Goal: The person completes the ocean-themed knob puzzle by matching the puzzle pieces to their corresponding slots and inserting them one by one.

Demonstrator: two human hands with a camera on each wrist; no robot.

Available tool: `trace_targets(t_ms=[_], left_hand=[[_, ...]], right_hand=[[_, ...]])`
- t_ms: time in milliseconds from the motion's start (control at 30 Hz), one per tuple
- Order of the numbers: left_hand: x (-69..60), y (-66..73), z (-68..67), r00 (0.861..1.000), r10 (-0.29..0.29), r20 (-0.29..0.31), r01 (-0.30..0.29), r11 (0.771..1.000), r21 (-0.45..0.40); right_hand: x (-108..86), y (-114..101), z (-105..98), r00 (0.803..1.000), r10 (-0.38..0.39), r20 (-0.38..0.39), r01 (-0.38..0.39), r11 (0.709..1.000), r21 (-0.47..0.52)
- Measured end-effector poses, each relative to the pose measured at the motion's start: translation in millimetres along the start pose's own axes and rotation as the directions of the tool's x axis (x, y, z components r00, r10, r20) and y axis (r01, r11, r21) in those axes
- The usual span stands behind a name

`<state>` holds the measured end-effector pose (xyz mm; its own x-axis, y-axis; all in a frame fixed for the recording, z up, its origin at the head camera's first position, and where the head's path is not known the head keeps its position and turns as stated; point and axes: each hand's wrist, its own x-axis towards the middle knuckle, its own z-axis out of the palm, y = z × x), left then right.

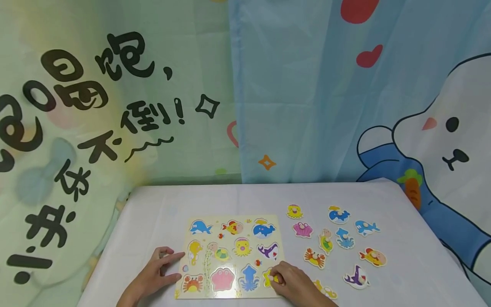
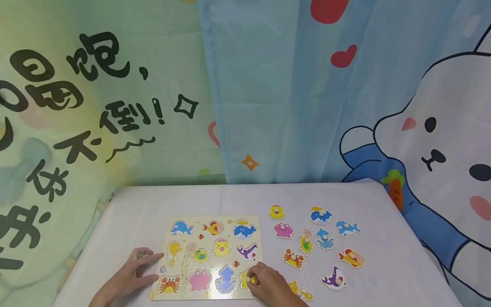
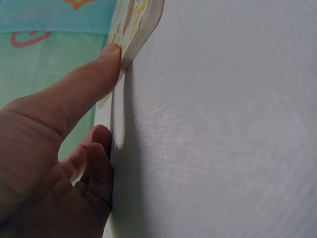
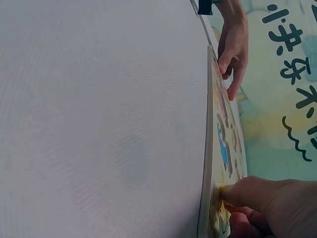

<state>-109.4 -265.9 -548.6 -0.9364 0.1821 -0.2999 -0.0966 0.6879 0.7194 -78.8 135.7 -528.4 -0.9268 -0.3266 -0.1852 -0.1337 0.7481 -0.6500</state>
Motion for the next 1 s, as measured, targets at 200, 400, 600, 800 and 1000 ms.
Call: trace_targets(t_ms=[200, 400, 600, 800, 1000], left_hand=[[0.1, 0.1, 0.5, 1.0, -0.014, -0.004, 0.014, 1.0, -0.011], [0.1, 1.2, 0.4, 1.0, -0.017, -0.009, 0.017, 1.0, -0.001], [-1.9, 2.7, -0.3, 1.0, 0.001, -0.007, -0.001, 1.0, -0.004], [-2.6, 3.4, -0.5, 1.0, 0.013, -0.008, -0.013, 1.0, 0.002], [-2.4, 3.1, -0.3, 1.0, 0.018, -0.008, -0.018, 1.0, 0.02]], right_hand=[[-0.6, -1.4, 1.7, 1.0, 0.025, -0.013, -0.025, 1.0, -0.008], [-2.0, -1.7, 3.2, 0.999, 0.033, -0.019, -0.034, 0.999, -0.009], [-4.2, -2.9, 2.4, 1.0, 0.021, -0.013, -0.021, 1.0, -0.019], [-4.7, -4.0, 1.4, 1.0, 0.023, -0.008, -0.023, 0.999, -0.029], [-5.2, -2.8, 2.8, 1.0, 0.004, -0.024, -0.005, 0.999, -0.037]])
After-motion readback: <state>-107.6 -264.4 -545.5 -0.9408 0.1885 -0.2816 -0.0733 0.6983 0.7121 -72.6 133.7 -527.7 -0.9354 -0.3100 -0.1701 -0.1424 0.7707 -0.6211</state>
